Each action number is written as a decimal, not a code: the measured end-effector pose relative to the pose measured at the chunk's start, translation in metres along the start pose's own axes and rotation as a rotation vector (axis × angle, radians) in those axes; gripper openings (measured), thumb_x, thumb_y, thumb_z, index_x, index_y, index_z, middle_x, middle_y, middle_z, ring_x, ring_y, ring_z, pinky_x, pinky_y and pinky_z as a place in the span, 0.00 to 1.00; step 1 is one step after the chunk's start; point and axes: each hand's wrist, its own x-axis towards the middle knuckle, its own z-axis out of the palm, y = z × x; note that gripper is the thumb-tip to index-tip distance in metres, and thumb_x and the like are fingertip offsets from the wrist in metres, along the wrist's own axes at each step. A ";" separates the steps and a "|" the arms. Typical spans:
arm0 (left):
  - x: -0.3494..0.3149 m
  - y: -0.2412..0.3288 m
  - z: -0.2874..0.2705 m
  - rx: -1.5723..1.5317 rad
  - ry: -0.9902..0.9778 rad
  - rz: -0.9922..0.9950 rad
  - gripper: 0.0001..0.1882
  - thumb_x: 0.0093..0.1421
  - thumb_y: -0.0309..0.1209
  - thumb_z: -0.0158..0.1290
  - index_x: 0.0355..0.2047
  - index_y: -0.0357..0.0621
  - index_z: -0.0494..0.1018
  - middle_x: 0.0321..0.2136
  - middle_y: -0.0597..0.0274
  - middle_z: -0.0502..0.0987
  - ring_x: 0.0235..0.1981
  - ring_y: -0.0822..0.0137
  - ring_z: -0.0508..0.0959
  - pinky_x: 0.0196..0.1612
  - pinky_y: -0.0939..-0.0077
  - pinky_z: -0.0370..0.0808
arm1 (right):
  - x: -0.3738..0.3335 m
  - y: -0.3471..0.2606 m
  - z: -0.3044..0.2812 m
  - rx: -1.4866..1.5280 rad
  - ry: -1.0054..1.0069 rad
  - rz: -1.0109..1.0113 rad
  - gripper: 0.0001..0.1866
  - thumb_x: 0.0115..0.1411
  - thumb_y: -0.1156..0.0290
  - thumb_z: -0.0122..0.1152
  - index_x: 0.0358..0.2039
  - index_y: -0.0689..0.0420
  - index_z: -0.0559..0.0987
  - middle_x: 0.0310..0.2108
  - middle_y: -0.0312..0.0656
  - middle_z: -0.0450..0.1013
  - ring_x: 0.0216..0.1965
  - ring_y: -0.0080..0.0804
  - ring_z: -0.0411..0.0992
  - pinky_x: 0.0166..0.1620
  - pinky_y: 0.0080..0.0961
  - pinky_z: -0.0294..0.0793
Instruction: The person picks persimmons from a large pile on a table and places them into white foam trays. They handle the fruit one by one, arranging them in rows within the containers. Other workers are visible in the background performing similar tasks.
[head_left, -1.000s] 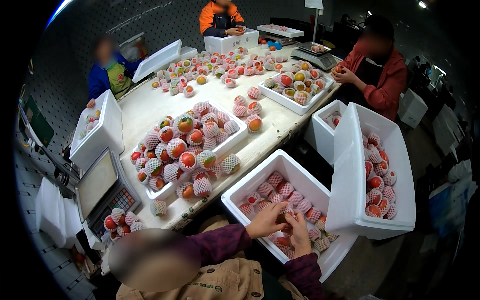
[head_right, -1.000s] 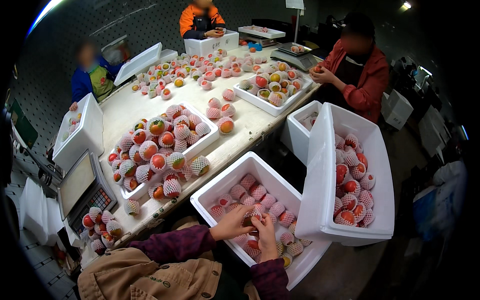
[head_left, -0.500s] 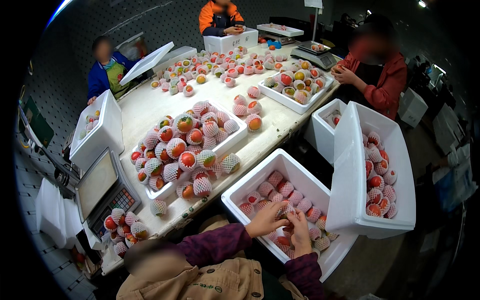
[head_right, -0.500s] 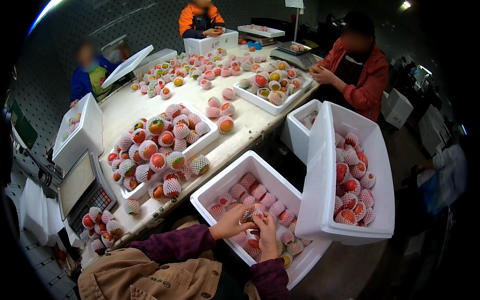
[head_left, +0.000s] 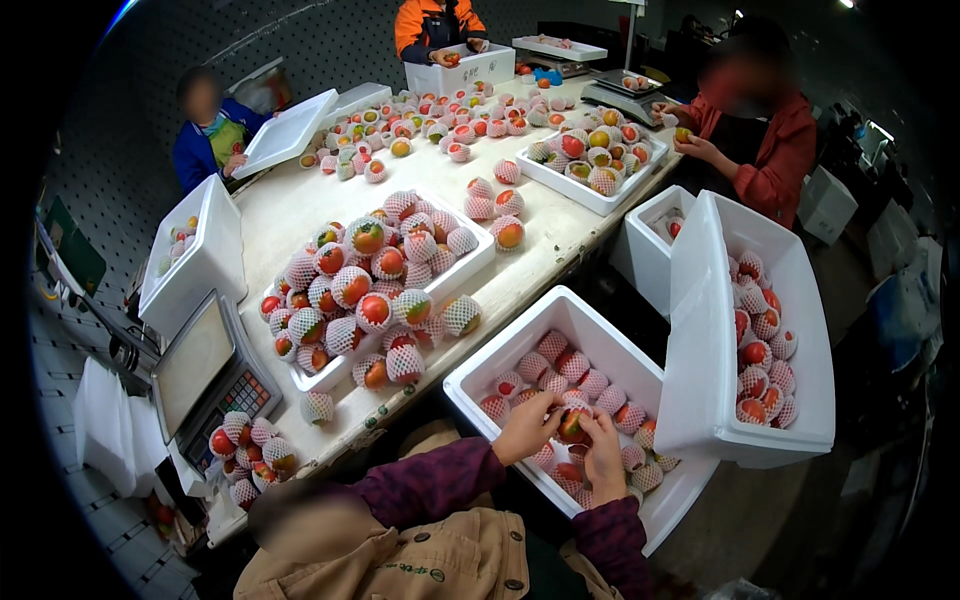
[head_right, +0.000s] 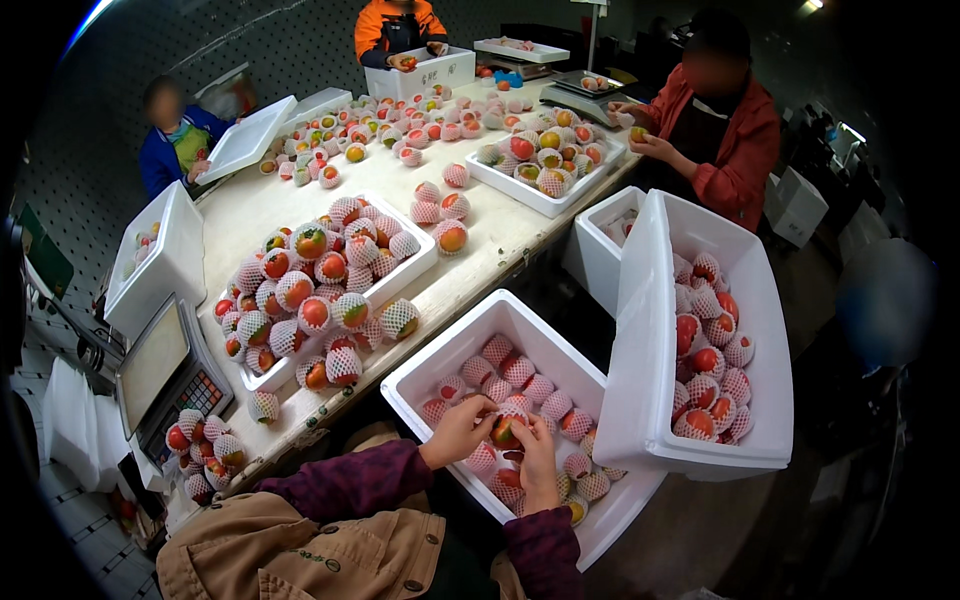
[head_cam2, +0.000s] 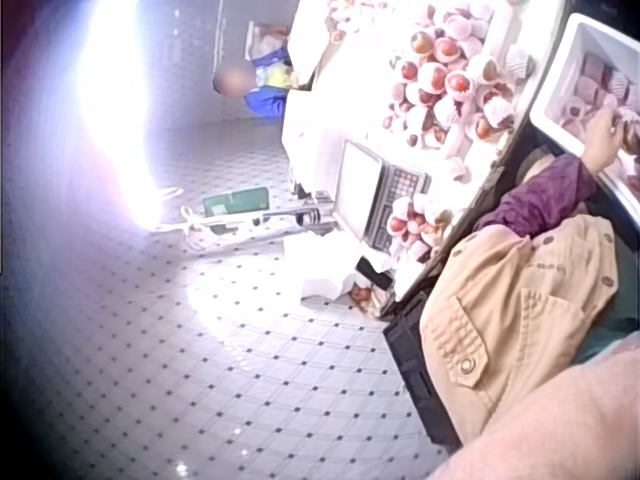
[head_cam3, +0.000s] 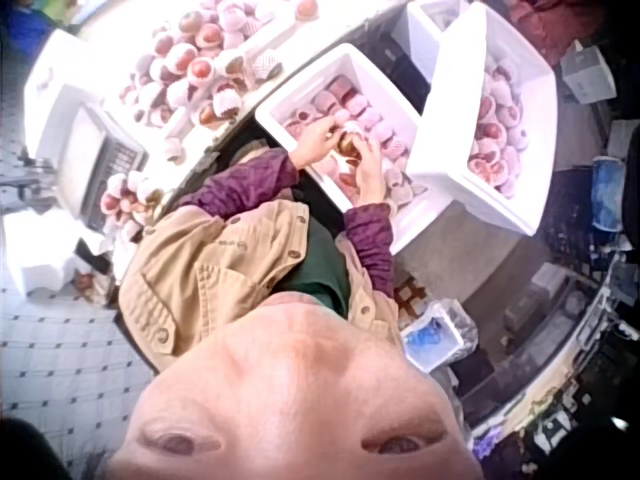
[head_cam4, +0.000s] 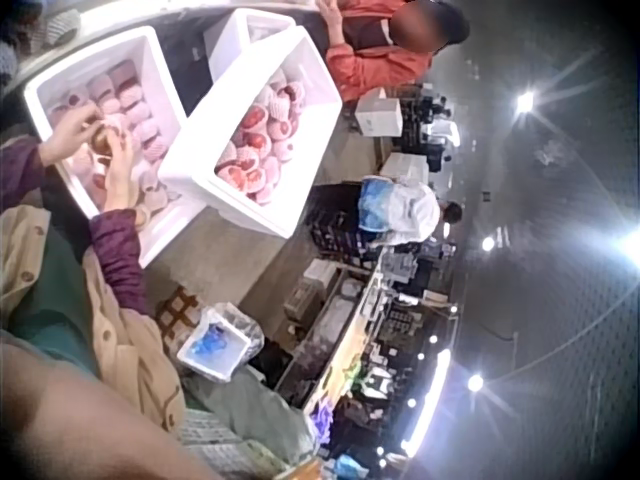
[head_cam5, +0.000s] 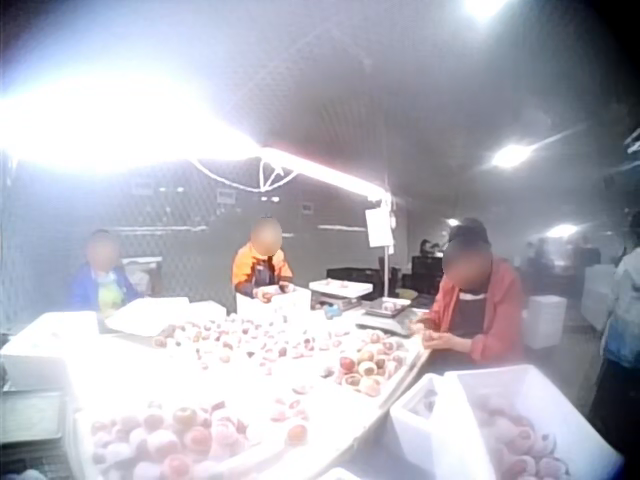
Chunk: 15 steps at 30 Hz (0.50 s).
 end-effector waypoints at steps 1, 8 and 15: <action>0.000 0.000 0.000 0.001 0.008 -0.006 0.08 0.56 0.25 0.50 0.36 0.36 0.69 0.32 0.51 0.73 0.33 0.57 0.77 0.35 0.70 0.75 | 0.000 -0.001 0.001 -0.005 0.000 0.002 0.16 0.55 0.66 0.57 0.44 0.54 0.69 0.33 0.36 0.71 0.28 0.23 0.73 0.20 0.14 0.71; 0.000 0.002 -0.001 -0.042 -0.005 -0.065 0.10 0.57 0.27 0.50 0.37 0.36 0.68 0.33 0.50 0.74 0.33 0.57 0.77 0.35 0.70 0.75 | -0.003 -0.005 0.004 -0.021 0.008 0.016 0.16 0.55 0.65 0.57 0.43 0.54 0.69 0.33 0.35 0.71 0.27 0.23 0.73 0.20 0.13 0.70; 0.001 0.008 -0.004 -0.016 -0.044 -0.032 0.16 0.57 0.33 0.52 0.42 0.36 0.67 0.37 0.49 0.73 0.35 0.58 0.77 0.38 0.71 0.74 | -0.004 -0.006 0.006 -0.050 0.001 0.015 0.08 0.57 0.67 0.51 0.38 0.52 0.70 0.30 0.35 0.72 0.28 0.24 0.74 0.28 0.18 0.71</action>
